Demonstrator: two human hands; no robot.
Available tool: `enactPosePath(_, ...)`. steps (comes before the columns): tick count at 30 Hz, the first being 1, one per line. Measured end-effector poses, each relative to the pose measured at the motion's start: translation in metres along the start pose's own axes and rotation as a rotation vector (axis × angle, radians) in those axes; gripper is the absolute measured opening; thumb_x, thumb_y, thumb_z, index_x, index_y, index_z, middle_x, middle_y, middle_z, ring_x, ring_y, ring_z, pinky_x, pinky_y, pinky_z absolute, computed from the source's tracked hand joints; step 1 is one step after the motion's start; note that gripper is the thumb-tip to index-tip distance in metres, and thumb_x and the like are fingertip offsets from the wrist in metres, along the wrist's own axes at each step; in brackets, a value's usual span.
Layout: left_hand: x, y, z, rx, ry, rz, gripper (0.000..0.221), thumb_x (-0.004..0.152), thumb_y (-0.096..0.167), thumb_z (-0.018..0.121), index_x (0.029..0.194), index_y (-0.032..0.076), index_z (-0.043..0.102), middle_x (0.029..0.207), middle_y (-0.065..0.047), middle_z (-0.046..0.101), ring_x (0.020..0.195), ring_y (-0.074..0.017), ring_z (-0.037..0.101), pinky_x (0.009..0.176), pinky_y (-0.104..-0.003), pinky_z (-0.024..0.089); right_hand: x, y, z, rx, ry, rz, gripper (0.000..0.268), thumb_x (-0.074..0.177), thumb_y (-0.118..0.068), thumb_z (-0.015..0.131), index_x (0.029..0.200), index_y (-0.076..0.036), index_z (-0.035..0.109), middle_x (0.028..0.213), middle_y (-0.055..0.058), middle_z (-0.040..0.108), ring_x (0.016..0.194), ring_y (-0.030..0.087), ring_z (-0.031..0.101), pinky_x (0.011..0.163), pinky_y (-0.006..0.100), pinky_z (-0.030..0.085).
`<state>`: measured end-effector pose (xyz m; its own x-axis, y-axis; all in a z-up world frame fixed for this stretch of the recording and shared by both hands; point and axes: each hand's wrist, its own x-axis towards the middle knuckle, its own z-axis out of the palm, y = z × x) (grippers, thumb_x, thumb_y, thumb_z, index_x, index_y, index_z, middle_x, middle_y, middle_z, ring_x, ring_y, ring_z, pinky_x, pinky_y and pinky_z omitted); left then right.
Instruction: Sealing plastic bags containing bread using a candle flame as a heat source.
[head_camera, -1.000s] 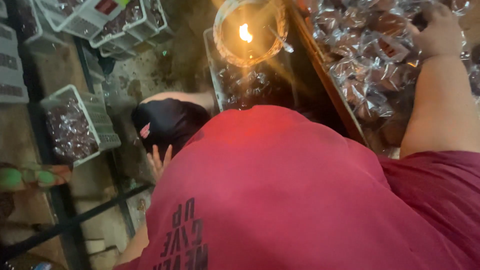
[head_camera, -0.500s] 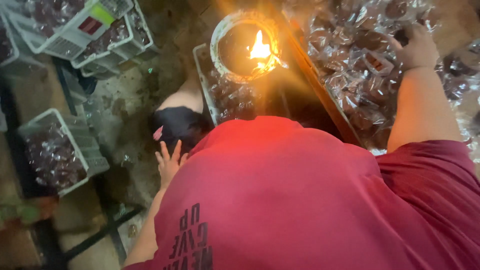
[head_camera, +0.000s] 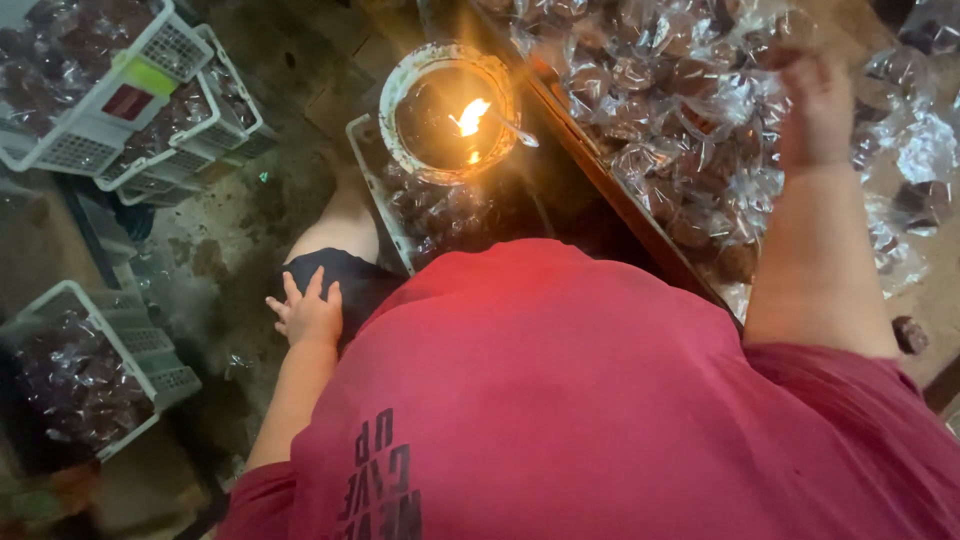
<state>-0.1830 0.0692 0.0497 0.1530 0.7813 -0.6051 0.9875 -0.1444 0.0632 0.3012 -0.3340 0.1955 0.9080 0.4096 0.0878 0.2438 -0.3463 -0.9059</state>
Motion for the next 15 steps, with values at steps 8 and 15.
enactPosePath(8, 0.012, 0.056, -0.019, 0.253, -0.039, 0.073, 0.055, 0.099, 0.059, 0.043, 0.152, 0.043, 0.044, 0.172, 0.000, 0.014, 0.155, -0.0431, 0.006, 0.118, -0.066, 0.025, 0.005, 0.107, 0.011, -0.348, 0.024, -0.341, 0.034, 0.123, -0.023, 0.066, 0.103, 0.003, 0.075, 0.116, 0.017, 0.073, 0.105, 0.034, 0.066, 0.077, 0.049, 0.047)
enactPosePath(15, -0.041, 0.181, -0.010, -0.307, -0.337, 0.772, 0.054, 0.092, 0.050, 0.064, 0.135, 0.019, 0.067, 0.142, -0.005, 0.065, 0.133, -0.0258, 0.057, 0.113, -0.040, 0.041, -0.013, 0.036, 0.140, -0.520, 0.162, -0.512, 0.019, 0.104, -0.022, 0.065, 0.090, -0.011, 0.072, 0.080, 0.005, 0.066, 0.074, 0.020, 0.064, 0.070, 0.035, 0.053)
